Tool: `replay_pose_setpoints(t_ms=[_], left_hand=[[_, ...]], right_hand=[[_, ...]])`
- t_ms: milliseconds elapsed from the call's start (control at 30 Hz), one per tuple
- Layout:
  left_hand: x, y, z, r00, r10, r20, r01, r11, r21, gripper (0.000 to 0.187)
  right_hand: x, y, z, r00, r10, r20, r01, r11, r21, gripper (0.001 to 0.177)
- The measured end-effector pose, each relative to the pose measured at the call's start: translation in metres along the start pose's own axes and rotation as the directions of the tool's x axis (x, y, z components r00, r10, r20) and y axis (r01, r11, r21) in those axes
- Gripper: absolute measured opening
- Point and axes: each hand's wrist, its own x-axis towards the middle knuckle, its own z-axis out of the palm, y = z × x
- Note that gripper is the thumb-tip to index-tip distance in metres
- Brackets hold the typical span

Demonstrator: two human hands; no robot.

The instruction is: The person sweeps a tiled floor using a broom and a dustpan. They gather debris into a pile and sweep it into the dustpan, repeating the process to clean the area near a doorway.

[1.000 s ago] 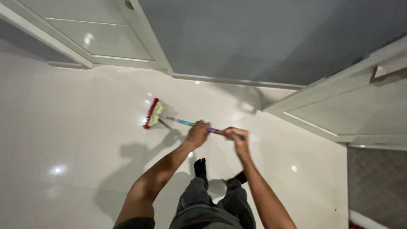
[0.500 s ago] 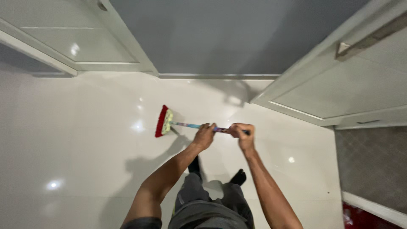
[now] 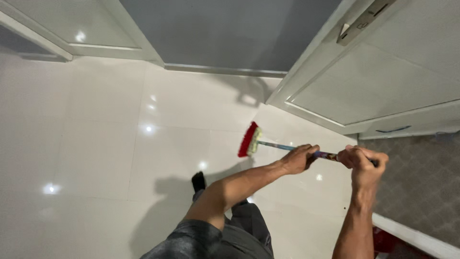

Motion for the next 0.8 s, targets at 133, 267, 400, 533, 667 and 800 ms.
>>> replay_pose_setpoints(t_ms=[133, 267, 400, 533, 667, 800], left_hand=[[-0.004, 0.022, -0.008, 0.996, 0.090, 0.027, -0.093, 0.989, 0.111, 0.017], [-0.026, 0.024, -0.043, 0.986, 0.161, -0.028, -0.153, 0.968, 0.198, 0.018], [-0.080, 0.007, -0.101, 0.999, 0.049, -0.010, -0.045, 0.970, 0.240, 0.023], [-0.172, -0.044, -0.161, 0.988, -0.098, -0.118, 0.129, 0.945, 0.301, 0.035], [-0.286, -0.102, -0.215, 0.950, -0.182, -0.252, 0.276, 0.868, 0.412, 0.038], [-0.383, -0.142, -0.252, 0.833, -0.442, -0.333, 0.548, 0.742, 0.386, 0.021]], right_hand=[[-0.002, -0.039, 0.011, 0.994, -0.109, 0.020, 0.108, 0.993, 0.046, 0.038], [-0.005, -0.042, 0.032, 0.984, -0.165, 0.062, 0.144, 0.956, 0.257, 0.050], [-0.012, -0.007, 0.084, 0.964, -0.230, 0.132, 0.163, 0.906, 0.391, 0.033], [-0.050, 0.040, 0.169, 0.991, -0.012, 0.131, -0.061, 0.842, 0.536, 0.013], [-0.116, 0.070, 0.272, 0.912, 0.118, 0.392, -0.273, 0.889, 0.368, 0.021], [-0.184, 0.081, 0.369, 0.802, 0.184, 0.568, -0.320, 0.936, 0.147, 0.030]])
